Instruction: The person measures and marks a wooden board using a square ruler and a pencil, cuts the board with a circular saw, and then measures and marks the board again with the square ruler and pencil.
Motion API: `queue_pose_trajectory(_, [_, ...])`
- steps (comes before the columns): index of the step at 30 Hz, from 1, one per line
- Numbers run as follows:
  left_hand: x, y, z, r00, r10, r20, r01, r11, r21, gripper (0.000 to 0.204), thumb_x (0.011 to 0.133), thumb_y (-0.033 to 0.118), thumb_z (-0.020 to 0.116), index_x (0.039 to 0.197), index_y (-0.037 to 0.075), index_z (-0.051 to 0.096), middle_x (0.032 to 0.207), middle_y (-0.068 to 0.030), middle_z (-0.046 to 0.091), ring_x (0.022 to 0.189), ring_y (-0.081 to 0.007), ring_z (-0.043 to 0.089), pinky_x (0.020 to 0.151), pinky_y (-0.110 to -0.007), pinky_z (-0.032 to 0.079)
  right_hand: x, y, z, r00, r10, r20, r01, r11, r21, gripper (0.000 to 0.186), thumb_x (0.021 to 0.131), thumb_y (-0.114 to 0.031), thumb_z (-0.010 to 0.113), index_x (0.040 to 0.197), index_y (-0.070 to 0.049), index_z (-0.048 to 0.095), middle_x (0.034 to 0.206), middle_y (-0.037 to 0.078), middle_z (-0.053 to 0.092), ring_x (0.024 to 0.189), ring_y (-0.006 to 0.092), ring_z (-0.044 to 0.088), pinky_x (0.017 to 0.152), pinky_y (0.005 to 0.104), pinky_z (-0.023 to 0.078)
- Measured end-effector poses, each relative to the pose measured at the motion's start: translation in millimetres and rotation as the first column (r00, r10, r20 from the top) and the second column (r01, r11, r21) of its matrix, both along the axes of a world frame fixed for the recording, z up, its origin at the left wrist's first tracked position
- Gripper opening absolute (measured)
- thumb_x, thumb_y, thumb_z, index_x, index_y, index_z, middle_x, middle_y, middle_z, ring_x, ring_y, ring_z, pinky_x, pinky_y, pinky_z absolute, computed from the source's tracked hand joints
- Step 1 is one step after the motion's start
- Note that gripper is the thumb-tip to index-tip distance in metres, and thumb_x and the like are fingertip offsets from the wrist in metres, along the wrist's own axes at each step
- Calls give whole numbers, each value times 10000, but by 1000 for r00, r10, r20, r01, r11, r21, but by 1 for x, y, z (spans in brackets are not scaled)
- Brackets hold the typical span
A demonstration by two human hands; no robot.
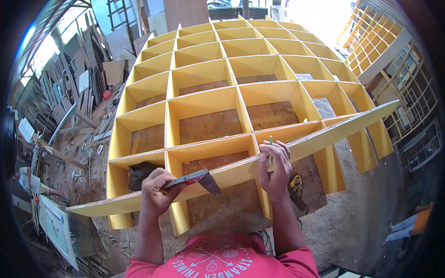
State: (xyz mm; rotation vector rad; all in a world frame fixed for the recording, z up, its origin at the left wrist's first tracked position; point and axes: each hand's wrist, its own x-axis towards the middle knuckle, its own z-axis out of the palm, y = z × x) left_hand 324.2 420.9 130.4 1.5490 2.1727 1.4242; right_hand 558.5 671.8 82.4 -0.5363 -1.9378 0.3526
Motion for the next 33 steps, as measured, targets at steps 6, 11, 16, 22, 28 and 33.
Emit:
queue_pose_trajectory(6, [1,4,-4,997,-1,-72,2,1000,23,211,843,133,956,900,14,792,784,-61,629,693,-182,594,624,-330,454,-1,-1,-1,999,-31,-14,31,999,14,181,978,-19,649,1140,-26,728,1090,151,790,1092,347,766,1144,532,502])
queue_pose_trajectory(11, [-4,7,-8,995,-20,-99,25,999,44,225,859,147,946,902,-2,783,770,-69,608,685,-196,586,619,-337,445,-6,0,-3,999,-32,-44,33,999,16,160,984,-28,650,1122,-24,732,1082,150,789,1057,348,762,1122,524,511])
queue_pose_trajectory(16, [2,5,2,998,-6,-59,8,999,36,217,881,180,926,896,16,785,747,-83,603,665,-246,602,605,-389,456,-1,-1,-1,998,-38,-43,38,999,4,158,983,-26,658,1122,-22,733,1082,150,791,1050,346,759,1120,516,514])
queue_pose_trajectory(22, [2,3,-3,996,11,-90,-8,999,38,228,872,181,931,894,11,779,751,-86,597,668,-250,597,612,-395,460,-3,-1,-1,996,17,-91,-14,999,31,188,984,-5,670,1159,-9,738,1069,155,792,1043,343,758,1113,509,518])
queue_pose_trajectory(28, [4,-1,-5,986,28,-163,-24,999,25,243,859,206,940,882,28,776,751,-87,593,686,-267,606,626,-404,467,21,-81,4,984,47,-174,-64,993,-94,188,1032,-34,694,1198,5,773,1056,157,788,1033,308,766,1029,483,571])
queue_pose_trajectory(33, [2,10,-8,981,19,-192,-7,998,59,253,879,167,934,879,13,733,759,-60,570,682,-184,551,627,-342,431,20,-120,-99,979,201,-16,-197,938,-284,218,1002,-83,769,1194,19,775,1014,182,793,927,288,783,832,396,618])
